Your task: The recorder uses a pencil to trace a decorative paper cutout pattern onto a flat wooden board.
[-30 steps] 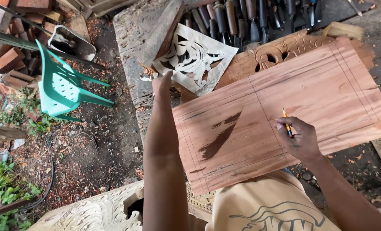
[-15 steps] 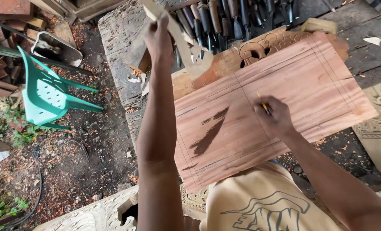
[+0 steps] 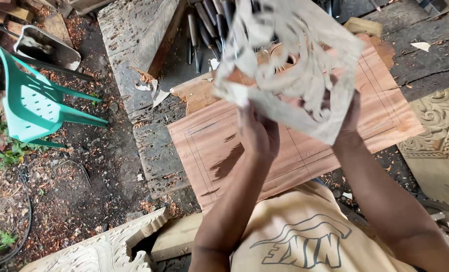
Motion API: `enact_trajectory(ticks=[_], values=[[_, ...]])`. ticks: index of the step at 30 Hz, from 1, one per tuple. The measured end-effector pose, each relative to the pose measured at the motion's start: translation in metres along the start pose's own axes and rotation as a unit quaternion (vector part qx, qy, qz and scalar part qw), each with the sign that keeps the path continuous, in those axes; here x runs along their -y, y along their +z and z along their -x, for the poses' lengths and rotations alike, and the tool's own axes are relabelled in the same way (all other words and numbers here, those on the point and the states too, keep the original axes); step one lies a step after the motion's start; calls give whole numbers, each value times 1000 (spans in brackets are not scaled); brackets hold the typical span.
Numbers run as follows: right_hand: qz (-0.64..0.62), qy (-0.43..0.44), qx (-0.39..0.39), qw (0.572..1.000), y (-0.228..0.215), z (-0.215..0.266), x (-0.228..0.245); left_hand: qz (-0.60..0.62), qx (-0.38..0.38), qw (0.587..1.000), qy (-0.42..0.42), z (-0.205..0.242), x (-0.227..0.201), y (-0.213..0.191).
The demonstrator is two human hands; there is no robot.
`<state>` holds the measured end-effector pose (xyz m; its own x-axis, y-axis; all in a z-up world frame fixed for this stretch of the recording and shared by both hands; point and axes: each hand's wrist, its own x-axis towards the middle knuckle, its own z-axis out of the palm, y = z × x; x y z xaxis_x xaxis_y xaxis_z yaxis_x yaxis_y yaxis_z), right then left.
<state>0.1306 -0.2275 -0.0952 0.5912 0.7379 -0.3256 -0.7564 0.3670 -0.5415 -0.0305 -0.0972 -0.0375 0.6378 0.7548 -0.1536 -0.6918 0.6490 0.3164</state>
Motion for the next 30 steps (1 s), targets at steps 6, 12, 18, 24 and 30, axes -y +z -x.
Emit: enact_trajectory(ticks=[6,12,18,24,30], values=[[66,-94,-28,993,-24,17,70,-49,-168,982,-68,59,53,-42],[229,-41,-76,970,-74,-16,133,-176,-219,945,-166,107,115,-71],[496,-118,6,860,-127,-75,155,-287,-195,901,-260,124,133,-41],[613,-182,152,753,-153,-97,163,-659,-57,741,-121,112,103,-46],[651,-204,202,703,-141,-102,167,-853,35,475,212,31,46,-65]])
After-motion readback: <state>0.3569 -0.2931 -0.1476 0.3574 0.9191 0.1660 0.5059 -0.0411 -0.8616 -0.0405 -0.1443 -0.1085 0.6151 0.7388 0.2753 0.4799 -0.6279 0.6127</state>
